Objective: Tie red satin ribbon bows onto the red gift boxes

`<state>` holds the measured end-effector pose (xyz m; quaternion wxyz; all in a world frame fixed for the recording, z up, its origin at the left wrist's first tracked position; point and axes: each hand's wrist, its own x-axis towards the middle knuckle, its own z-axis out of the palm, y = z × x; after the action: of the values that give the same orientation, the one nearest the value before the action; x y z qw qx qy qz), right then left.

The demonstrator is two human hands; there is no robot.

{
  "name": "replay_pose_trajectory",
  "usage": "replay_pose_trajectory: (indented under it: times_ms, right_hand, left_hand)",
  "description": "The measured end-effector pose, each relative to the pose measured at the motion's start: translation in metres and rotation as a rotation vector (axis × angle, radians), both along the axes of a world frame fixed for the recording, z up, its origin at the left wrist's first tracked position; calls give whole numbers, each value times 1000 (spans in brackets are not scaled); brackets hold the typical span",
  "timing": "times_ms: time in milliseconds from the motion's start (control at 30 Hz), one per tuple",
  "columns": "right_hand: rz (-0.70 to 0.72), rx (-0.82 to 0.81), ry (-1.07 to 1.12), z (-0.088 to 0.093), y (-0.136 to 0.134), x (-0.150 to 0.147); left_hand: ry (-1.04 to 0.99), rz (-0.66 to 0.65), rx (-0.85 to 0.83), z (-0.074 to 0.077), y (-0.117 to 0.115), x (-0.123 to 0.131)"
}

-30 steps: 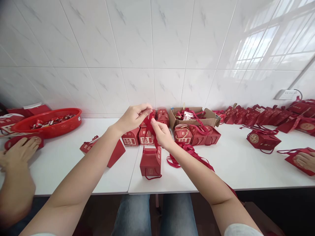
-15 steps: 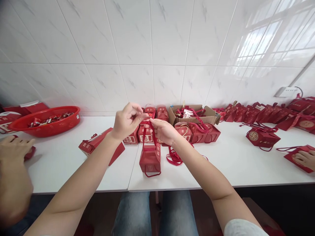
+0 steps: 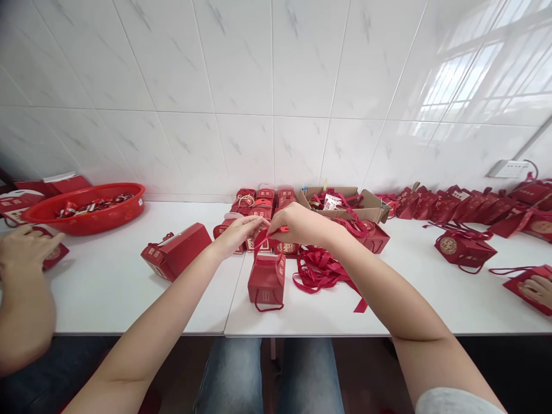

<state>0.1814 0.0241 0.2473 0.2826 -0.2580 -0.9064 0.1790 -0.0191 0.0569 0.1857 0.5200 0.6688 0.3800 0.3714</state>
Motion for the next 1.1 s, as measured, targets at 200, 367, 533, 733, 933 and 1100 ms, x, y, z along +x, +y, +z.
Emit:
replay_pose_trajectory:
  times_ms: [200,367,533,733,933,1100]
  right_hand:
    - [-157,191,-16,-2,1,-11]
    - [-196,231,99,-18,2,-12]
    - [-240,153,404,-34,0,-11]
    - [-417,-276,757,-85,-17,8]
    - [-812,-764,919,-200,-63,87]
    - [-947,-808,884,-235,-86,107]
  left_hand:
    - [-54,-65,31,5,-2,1]
    - [6,-51,127,15,-7,-2]
    - [305,145,577,32,-14,-4]
    - [796,514,934,19,-33,-29]
    - [1096,947,696,-58,-57,-84]
    - [1165,931,681,-89,-66,-86]
